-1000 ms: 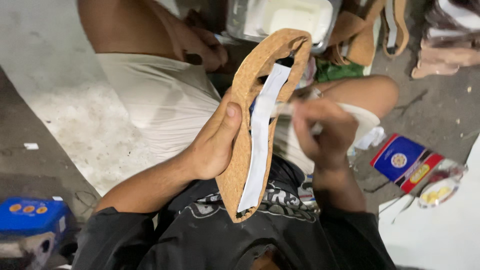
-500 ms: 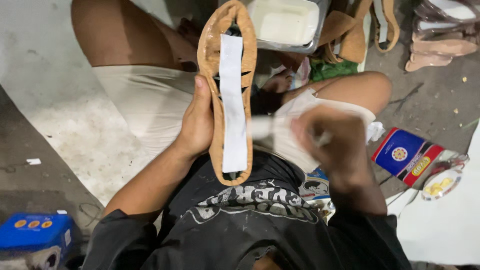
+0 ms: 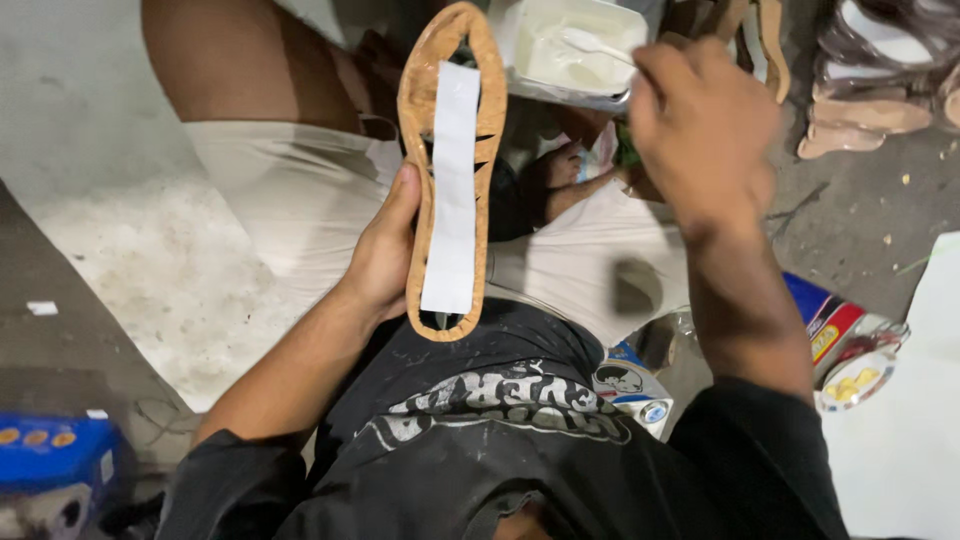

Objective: The person applies white glue to the sole of a cork sandal using a toothbrush. They repeatedly dip the brush into a container of glue and spread it evenly across the surface, then place the finished sandal aside.

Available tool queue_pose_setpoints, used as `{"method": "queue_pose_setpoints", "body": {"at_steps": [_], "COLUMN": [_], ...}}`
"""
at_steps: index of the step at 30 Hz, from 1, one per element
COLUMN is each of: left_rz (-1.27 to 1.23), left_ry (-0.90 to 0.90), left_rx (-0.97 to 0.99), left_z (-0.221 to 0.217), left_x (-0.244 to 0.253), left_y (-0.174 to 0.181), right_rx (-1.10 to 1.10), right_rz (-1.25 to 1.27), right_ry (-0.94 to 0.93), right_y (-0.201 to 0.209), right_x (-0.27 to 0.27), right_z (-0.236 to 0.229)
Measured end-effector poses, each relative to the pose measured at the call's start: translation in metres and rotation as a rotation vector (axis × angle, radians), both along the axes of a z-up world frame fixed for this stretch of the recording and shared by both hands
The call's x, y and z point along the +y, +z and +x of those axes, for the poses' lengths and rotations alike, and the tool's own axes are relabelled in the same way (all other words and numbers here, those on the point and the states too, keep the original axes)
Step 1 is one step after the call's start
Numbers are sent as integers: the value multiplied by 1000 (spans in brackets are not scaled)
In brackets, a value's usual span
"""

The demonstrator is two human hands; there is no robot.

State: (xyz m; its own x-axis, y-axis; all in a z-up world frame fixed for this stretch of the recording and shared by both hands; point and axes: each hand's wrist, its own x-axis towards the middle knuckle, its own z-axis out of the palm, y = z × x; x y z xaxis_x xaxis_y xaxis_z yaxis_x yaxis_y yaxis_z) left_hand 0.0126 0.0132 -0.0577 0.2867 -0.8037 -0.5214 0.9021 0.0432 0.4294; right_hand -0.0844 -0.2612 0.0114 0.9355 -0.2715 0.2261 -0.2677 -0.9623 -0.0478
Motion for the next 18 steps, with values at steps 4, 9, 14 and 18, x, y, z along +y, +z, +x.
{"method": "queue_pose_setpoints", "body": {"at_steps": [4, 9, 14, 18], "left_rz": [-24, -90, -27, -51], "left_ry": [6, -46, -139, -162], "left_rx": [-160, -288, -468, -515], "left_z": [8, 12, 9, 1], "left_x": [-5, -13, -17, -18], "left_y": [7, 18, 35, 46], "right_rx": [51, 100, -130, -360], "right_rz": [13, 206, 896, 1273], "right_ry": [-40, -226, -205, -164], "right_y": [-2, -18, -14, -14], "right_x": [0, -9, 32, 76], "right_z": [-41, -74, -75, -81]}}
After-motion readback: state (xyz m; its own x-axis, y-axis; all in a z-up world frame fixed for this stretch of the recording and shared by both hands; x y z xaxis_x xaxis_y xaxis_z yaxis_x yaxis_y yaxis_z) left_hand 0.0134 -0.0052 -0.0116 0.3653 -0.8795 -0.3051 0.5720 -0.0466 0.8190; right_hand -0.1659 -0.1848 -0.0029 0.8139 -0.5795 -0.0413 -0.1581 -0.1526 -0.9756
